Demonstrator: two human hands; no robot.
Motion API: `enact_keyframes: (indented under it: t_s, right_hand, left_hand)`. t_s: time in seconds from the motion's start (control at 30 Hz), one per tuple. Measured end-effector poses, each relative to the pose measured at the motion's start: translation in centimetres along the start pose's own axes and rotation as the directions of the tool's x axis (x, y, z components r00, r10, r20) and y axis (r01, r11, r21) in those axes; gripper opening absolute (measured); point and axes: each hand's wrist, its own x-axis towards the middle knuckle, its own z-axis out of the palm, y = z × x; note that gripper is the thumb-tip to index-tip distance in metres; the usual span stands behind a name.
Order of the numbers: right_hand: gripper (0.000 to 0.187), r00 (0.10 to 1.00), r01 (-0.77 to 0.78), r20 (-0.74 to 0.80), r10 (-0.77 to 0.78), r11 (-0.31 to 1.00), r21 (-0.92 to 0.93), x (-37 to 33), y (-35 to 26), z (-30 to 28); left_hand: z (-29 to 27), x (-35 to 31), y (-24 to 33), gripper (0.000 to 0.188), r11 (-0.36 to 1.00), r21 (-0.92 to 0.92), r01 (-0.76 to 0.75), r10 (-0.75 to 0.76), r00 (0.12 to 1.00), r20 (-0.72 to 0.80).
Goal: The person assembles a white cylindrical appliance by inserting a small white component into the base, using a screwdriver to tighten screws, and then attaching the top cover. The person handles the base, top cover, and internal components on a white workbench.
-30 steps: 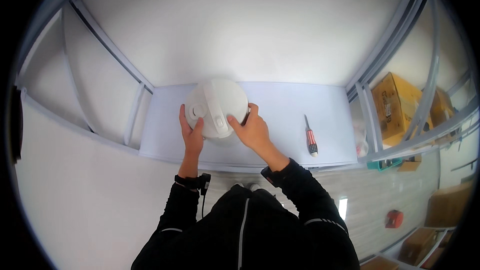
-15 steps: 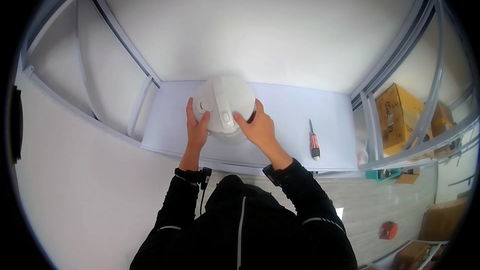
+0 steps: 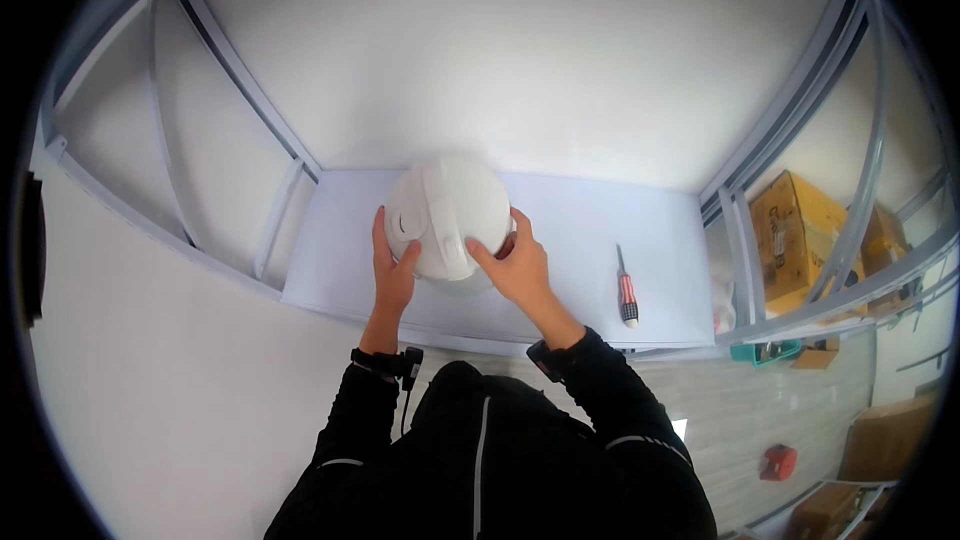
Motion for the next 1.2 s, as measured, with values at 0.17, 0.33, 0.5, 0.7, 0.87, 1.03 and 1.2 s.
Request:
enact_keyframes:
  t_s: [0.17,0.33,0.5,0.7,0.87,1.03,1.2]
  right_hand:
    - [0.092,1.0,-0.023,-0.004,0.023,1.0,-0.02,0.4,0.3,0.3]
    - [0.093,1.0,0.014,-0.017,-0.014,1.0,-0.008,0.2,0.4,0.6]
    - [0.095,1.0,0.017,-0.017,-0.018,1.0,-0.026,0.4,-0.5,0.0]
    - [0.094,1.0,0.022,0.004,-0.022,0.998,-0.067,0.8,-0.5,0.2]
    - [0.093,1.0,0.002,0.028,0.0,0.998,-0.063,0.9,-0.5,0.1]
    - [0.093,0.999,-0.013,0.04,0.015,0.998,-0.061,1.2,-0.5,-0.1]
    - [0.095,0.987,-0.11,0.101,0.122,0.986,-0.122,1.8,-1.4,-0.6]
  left_hand:
    - [0.2,0.6,-0.9,0.086,1.0,0.015,0.003,-0.003,1.0,-0.009]
    - [0.2,1.6,-0.1,0.078,1.0,0.011,0.026,-0.026,1.0,0.01]
    - [0.5,1.9,1.5,0.082,0.999,-0.049,-0.024,0.023,1.0,-0.009]
    - [0.0,1.9,0.2,0.08,0.997,0.038,0.064,-0.064,0.998,-0.011]
    - [0.2,1.5,0.0,0.082,0.999,0.012,0.043,-0.043,0.999,-0.013]
    - [0.2,1.6,-0.5,0.076,1.0,-0.009,0.001,-0.001,1.0,-0.001]
    - [-0.1,2.5,-0.1,0.075,0.998,-0.012,0.06,-0.06,0.998,0.017]
